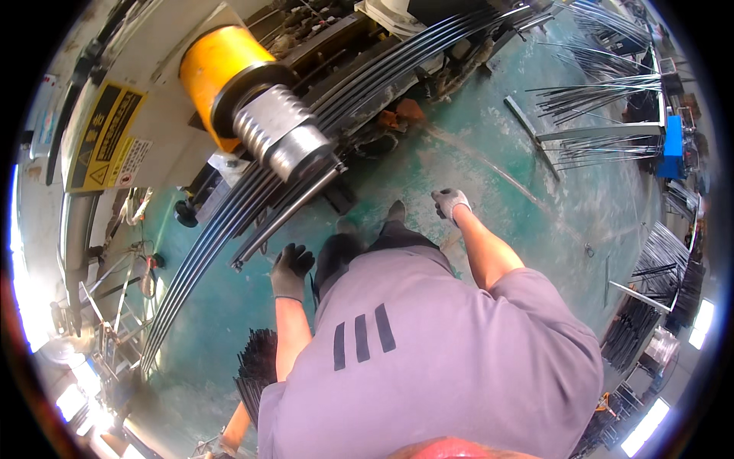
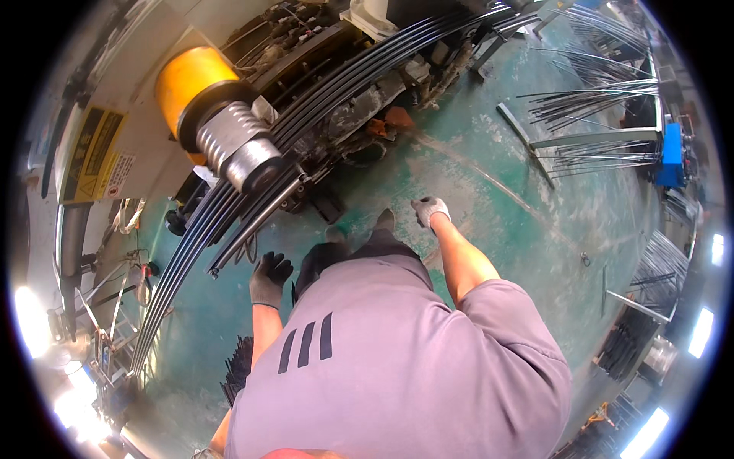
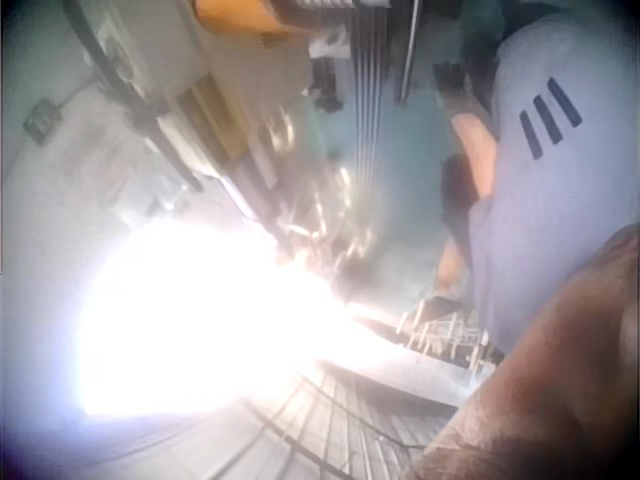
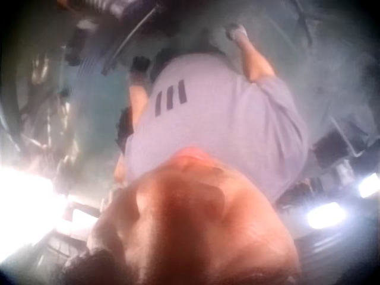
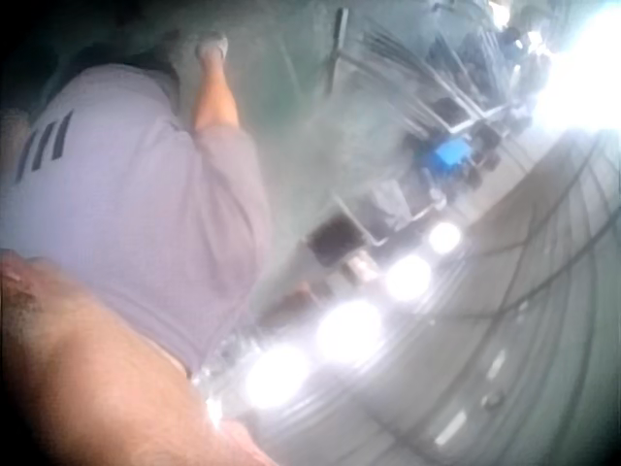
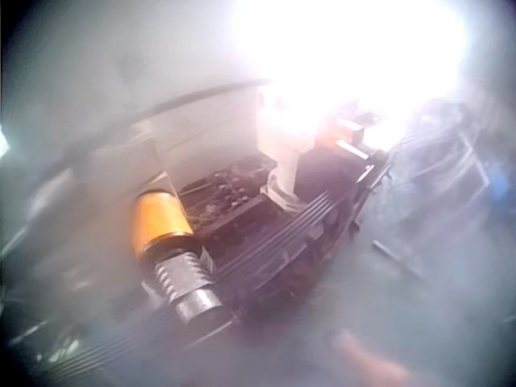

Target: The person repeatedly picks up bundles of long metal rods from a floor pile and feeds them into a bending machine. They guide the rods through the machine's rollers to bend them into a U-shape, then remove the finished pieces and place them onto a nearby rack.

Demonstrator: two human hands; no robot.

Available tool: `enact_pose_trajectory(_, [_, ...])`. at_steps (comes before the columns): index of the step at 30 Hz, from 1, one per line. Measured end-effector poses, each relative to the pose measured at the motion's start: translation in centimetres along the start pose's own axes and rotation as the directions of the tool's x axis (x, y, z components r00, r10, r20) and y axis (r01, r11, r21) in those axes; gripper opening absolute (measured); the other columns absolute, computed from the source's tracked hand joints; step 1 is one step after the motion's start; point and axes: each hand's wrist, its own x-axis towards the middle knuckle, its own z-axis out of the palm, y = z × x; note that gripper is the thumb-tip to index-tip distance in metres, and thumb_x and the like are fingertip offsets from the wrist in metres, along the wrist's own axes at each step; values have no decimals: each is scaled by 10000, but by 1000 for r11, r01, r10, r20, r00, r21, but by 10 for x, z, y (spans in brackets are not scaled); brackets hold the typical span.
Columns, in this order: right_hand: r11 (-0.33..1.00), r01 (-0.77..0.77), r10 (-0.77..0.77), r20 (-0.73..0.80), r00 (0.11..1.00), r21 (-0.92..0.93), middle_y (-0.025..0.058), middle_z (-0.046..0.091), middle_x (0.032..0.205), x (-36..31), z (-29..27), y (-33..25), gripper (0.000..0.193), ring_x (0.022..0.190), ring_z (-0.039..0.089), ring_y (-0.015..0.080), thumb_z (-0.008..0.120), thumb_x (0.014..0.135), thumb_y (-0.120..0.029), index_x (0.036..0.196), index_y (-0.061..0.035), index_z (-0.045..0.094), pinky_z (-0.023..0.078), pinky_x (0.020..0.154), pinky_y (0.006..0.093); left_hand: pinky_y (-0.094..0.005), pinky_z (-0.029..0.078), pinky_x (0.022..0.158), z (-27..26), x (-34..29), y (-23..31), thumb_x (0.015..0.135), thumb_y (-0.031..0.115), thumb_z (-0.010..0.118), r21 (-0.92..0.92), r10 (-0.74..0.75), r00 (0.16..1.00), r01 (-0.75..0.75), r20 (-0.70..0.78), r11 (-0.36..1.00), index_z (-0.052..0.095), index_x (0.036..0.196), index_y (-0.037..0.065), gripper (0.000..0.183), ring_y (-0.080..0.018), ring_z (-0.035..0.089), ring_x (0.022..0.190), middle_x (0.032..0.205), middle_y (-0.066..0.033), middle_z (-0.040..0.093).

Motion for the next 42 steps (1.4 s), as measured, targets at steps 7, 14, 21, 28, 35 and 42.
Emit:
enact_pose_trajectory(7, [988, 71, -65, -46, 997, 139, 55, 651, 786, 24, -64, -56, 305, 625, 598, 158, 688, 1021, -246, 1164, 24, 705, 511, 571, 346, -386, 615, 646, 65, 39, 26, 1003, 207, 701, 24, -288, 924, 304, -251, 952, 663, 1268, -11, 346, -297, 743, 746, 1019, -176, 755])
enact_pose_trajectory(14, [990, -136, 137, -30, 990, 25, 74, 631, 758, 83, -117, -25, 279, 577, 590, 202, 726, 1013, -274, 1109, -15, 691, 504, 545, 372, -400, 632, 709, 63, 94, 7, 966, 304, 752, -223, -233, 910, 162, -342, 961, 659, 1285, 67, 407, -270, 728, 806, 1009, -132, 724])
enact_pose_trajectory(21, [956, -48, 64, 47, 997, -290, 109, 727, 797, 185, -152, -98, 373, 663, 688, 230, 725, 990, -360, 1086, -1, 759, 555, 620, 402, -466, 586, 799, 124, 115, -9, 904, 256, 723, -72, -305, 748, 328, -589, 942, 728, 1049, 147, 182, -286, 721, 902, 1057, -49, 758])
enact_pose_trajectory(28, [927, 242, -197, 178, 964, -287, 86, 737, 813, 229, -200, -239, 381, 697, 688, 198, 711, 940, -366, 1087, -21, 776, 554, 682, 385, -448, 589, 819, 309, 125, -11, 846, 212, 782, 951, 330, 941, -171, 80, 257, 760, 1022, 124, 197, -380, 709, 953, 1077, -157, 742])
enact_pose_trajectory(35, [784, 430, -358, 239, 903, -448, 101, 763, 866, 218, -202, -235, 368, 736, 704, 215, 707, 927, -293, 1126, 11, 765, 557, 703, 382, -361, 580, 751, 389, 142, 18, 959, 204, 738, 340, -23, 986, 80, -168, 937, 717, 1221, -16, 343, -219, 734, 852, 1071, -142, 763])
enact_pose_trajectory(42, [809, 587, -578, 227, 784, 33, 109, 750, 1011, 116, -189, -253, 369, 933, 695, 172, 728, 902, -201, 1209, 4, 748, 545, 842, 316, -339, 573, 708, 291, 112, -13, 990, 182, 690, 118, -27, 930, 76, -367, 990, 678, 1255, -40, 346, -209, 695, 790, 1037, -126, 736])
